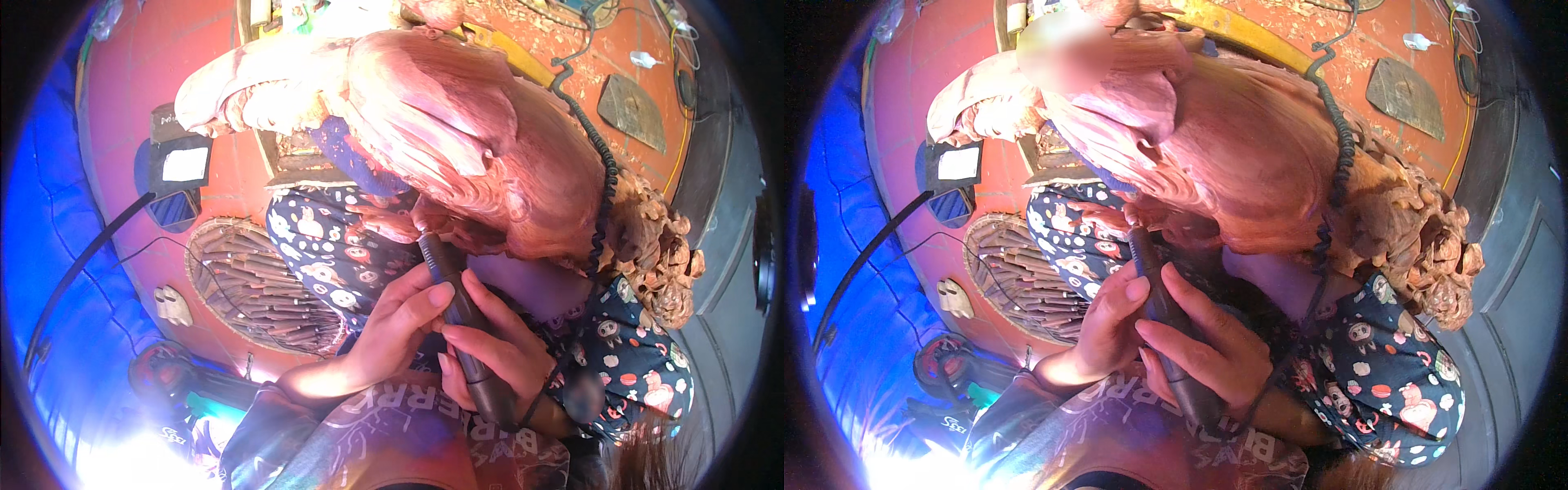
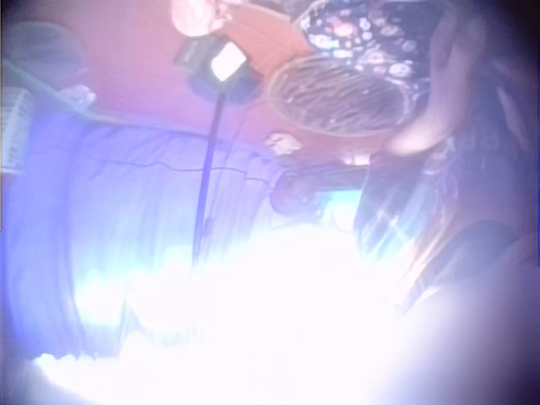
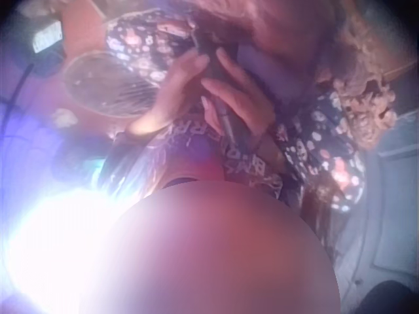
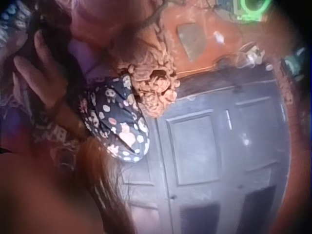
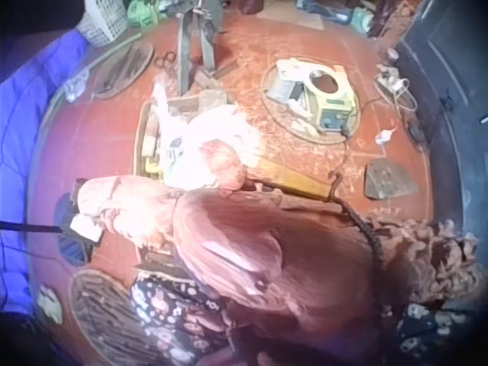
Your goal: The person carves a wooden statue using a chisel and mallet, then switches to a rotary carving tool to refine details. The person sits cross-legged on the floor, holding the statue between their legs while working.
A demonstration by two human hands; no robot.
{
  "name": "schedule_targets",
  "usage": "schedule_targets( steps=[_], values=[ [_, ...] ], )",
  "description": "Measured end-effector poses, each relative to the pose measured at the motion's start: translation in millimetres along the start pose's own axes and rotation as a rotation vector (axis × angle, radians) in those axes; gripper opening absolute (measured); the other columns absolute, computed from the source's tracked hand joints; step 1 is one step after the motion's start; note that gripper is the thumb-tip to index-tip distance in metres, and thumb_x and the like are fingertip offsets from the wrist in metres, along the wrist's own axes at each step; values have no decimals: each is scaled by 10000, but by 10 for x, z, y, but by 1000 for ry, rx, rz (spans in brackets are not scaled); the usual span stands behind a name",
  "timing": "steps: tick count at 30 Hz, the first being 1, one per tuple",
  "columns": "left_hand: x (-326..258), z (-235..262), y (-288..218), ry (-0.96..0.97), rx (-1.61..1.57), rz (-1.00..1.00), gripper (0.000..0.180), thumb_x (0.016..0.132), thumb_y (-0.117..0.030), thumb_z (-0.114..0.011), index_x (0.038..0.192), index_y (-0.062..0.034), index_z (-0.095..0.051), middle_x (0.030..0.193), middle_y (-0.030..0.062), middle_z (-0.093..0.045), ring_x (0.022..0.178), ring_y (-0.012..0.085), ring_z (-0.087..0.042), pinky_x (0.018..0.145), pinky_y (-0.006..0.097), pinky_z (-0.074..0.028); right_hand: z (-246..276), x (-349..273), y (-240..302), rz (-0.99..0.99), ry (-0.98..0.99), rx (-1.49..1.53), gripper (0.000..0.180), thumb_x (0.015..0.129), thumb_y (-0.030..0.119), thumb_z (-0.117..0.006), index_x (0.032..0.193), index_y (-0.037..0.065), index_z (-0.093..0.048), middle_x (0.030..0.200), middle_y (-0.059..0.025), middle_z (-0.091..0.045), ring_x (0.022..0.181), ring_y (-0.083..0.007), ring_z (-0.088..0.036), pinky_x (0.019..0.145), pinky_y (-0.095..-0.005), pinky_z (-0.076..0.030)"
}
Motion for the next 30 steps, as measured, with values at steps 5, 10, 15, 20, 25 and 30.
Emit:
schedule_targets(
  steps=[5, 10, 15, 20, 25, 30],
  values=[
    [-76, 102, -23, -87, 1, -44, 375, 927, -173, -471, 1243, 28, -447, 1097, 92, -567, 980, 148, -562, 849, 275, -455, -125, -82, 56, 193, -31, -61, 366, 718, 11, -723, 1071, 27, -628, 1286, -295, -450, 1107, -373, -565, 846, -359, -519],
    [-212, 192, -208, -104, 51, -184, 370, 905, -169, -480, 1215, 32, -456, 1091, 115, -553, 969, 169, -557, 817, 279, -465, -260, -85, 82, 356, 46, -68, 398, 713, -33, -707, 1097, -2, -610, 1307, -299, -427, 1151, -381, -530, 886, -366, -508],
    [-87, 200, -38, -139, 136, -101, 394, 908, -180, -478, 1243, 26, -447, 1033, 69, -559, 903, 109, -539, 762, 226, -443, -234, -223, -26, 336, -81, -134, 430, 691, -1, -732, 1104, 19, -613, 1312, -304, -419, 1143, -385, -536, 899, -377, -500],
    [-83, 258, -68, -75, 191, -141, 400, 900, -163, -476, 1249, 32, -457, 1063, 80, -558, 939, 120, -540, 791, 238, -447, -369, -311, -138, 330, -19, -63, 448, 691, 0, -717, 1125, 34, -608, 1342, -311, -378, 1162, -407, -513, 905, -401, -494],
    [-249, 390, -256, -116, 247, -320, 317, 913, -147, -482, 1183, 18, -502, 1018, 56, -578, 919, 123, -544, 797, 246, -449, -523, -221, -23, 437, -97, -92, 395, 747, 30, -683, 1133, 43, -599, 1310, -303, -422, 1168, -429, -498, 905, -417, -496],
    [-683, 420, -519, -180, 743, -961, 182, 895, -43, -521, 1070, 2, -492, 892, 89, -566, 736, 130, -583, 693, 268, -492, -516, -295, 258, 620, -87, -279, 310, 765, 32, -662, 1074, 37, -633, 1290, -307, -442, 1156, -447, -501, 882, -422, -510]
  ],
)
Point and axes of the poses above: each hand's wrist, its own x-axis towards the middle knuckle, its own z-axis out of the back of the hand, y = z × x, the point moved 9 cm from there along x, towards the middle knuckle
